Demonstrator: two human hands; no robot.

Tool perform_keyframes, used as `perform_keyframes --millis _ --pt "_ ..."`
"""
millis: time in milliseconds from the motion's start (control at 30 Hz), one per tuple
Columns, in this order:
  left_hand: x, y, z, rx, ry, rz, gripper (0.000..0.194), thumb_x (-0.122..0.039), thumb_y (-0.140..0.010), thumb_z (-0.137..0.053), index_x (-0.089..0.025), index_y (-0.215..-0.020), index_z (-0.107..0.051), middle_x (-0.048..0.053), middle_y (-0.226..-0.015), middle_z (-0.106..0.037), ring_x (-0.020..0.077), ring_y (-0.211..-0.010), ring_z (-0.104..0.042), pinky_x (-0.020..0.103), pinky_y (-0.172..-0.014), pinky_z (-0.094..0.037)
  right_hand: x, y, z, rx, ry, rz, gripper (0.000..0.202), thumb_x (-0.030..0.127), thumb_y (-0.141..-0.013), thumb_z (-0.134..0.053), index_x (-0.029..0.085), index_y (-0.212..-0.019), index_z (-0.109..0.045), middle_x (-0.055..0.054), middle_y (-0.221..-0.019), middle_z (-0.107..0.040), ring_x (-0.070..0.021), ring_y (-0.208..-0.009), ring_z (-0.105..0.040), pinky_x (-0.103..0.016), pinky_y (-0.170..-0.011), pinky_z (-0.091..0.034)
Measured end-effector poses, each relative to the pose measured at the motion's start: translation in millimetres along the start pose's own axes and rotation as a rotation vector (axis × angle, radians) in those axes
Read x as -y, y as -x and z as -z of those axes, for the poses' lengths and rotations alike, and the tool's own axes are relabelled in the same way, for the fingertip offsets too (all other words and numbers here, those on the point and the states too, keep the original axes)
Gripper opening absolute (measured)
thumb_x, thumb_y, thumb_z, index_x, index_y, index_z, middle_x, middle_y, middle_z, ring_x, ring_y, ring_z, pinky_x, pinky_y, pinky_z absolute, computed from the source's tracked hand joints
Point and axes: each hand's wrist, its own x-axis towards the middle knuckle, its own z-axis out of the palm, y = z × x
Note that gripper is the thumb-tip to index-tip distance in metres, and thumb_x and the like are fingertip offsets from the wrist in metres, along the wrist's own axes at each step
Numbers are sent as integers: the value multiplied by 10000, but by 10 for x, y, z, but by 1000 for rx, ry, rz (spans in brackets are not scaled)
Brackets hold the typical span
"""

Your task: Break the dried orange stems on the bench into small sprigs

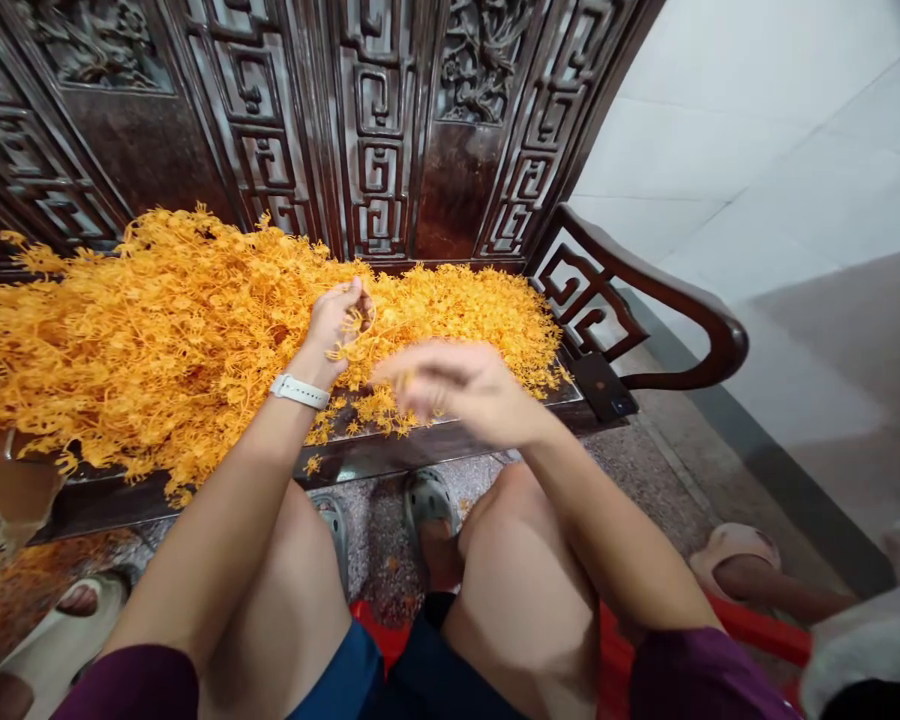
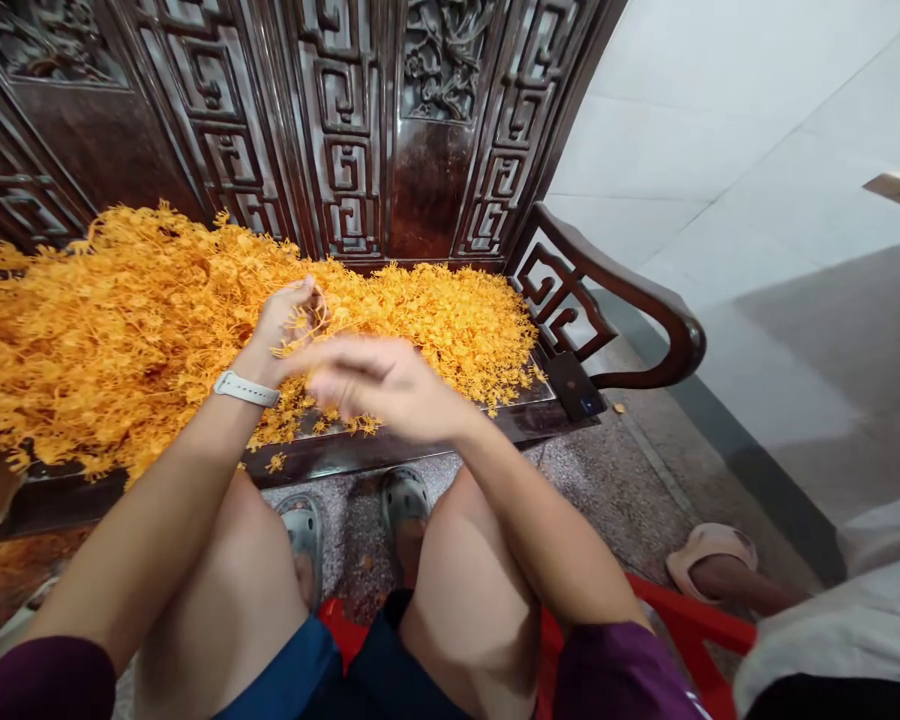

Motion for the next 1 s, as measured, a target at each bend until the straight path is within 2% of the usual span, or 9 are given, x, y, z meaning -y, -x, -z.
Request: perform_keyframes --millis 67,133,233,333,433,533,633,767,1000 --pt "-51 66 -6 36 51 31 268 -258 -973 -687 -175 -732 -602 24 -721 -639 97 -596 -601 209 -552 -466 -117 -30 256 -497 -134 -94 299 507 -988 -669 239 -1117 -699 -32 -969 -701 -119 -721 -583 -260 -662 -505" --pt "-78 127 -47 45 49 59 259 -213 -1009 -613 -181 -752 -596 45 -760 -678 106 -635 -632 211 -574 -485 -250 -40 496 -785 -317 -211 335 543 -928 -690 245 -1070 -636 -26 -941 -670 -119 -691 -539 -252 -620 -481" --pt "-69 190 -128 93 51 68 256 -127 -1003 -569 -182 -754 -591 39 -750 -683 103 -619 -627 212 -579 -491 -411 -22 740 -960 -506 -313 272 376 -852 -748 232 -976 -554 -24 -933 -649 -110 -662 -504 -247 -593 -463" --pt "-16 240 -195 195 43 53 249 -78 -978 -562 -171 -753 -617 36 -766 -679 98 -644 -641 208 -614 -507 -495 2 893 -1070 -523 -213 241 244 -822 -736 224 -963 -542 -45 -1058 -672 -122 -762 -591 -259 -683 -522" --pt "54 290 -231 304 -8 41 227 -65 -923 -619 -172 -724 -619 22 -788 -662 102 -736 -680 203 -713 -533 -542 25 1008 -1067 -541 -250 227 244 -816 -703 224 -959 -528 -70 -1073 -695 -146 -801 -629 -291 -744 -546" --pt "126 314 -241 365 -116 -9 192 -119 -916 -661 -185 -736 -641 15 -784 -662 113 -760 -685 232 -808 -544 -584 43 1005 -1048 -489 -324 166 266 -839 -644 211 -980 -576 -26 -859 -663 -109 -608 -482 -282 -652 -475" --pt "178 316 -254 391 -234 -85 169 -187 -938 -685 -190 -769 -677 20 -768 -670 117 -741 -661 247 -837 -535 -598 26 838 -936 -112 -275 232 415 -937 -621 211 -1039 -662 -1 -756 -610 -122 -585 -440 -292 -595 -380" --pt "192 358 -332 402 -200 -128 145 -224 -923 -733 -188 -789 -693 21 -813 -649 117 -758 -617 242 -803 -524 -614 -37 584 -649 413 -129 403 577 -991 -644 218 -809 -619 18 -702 -519 -131 -651 -415 -307 -629 -311" --pt "298 494 -484 28 -277 -135 350 -557 -957 -706 -218 -896 -639 27 -871 -616 149 -796 -577 263 -747 -483 -671 -123 589 -821 318 -41 502 642 -987 -621 239 -747 -442 35 -673 -378 -125 -600 -316 -302 -572 -271"
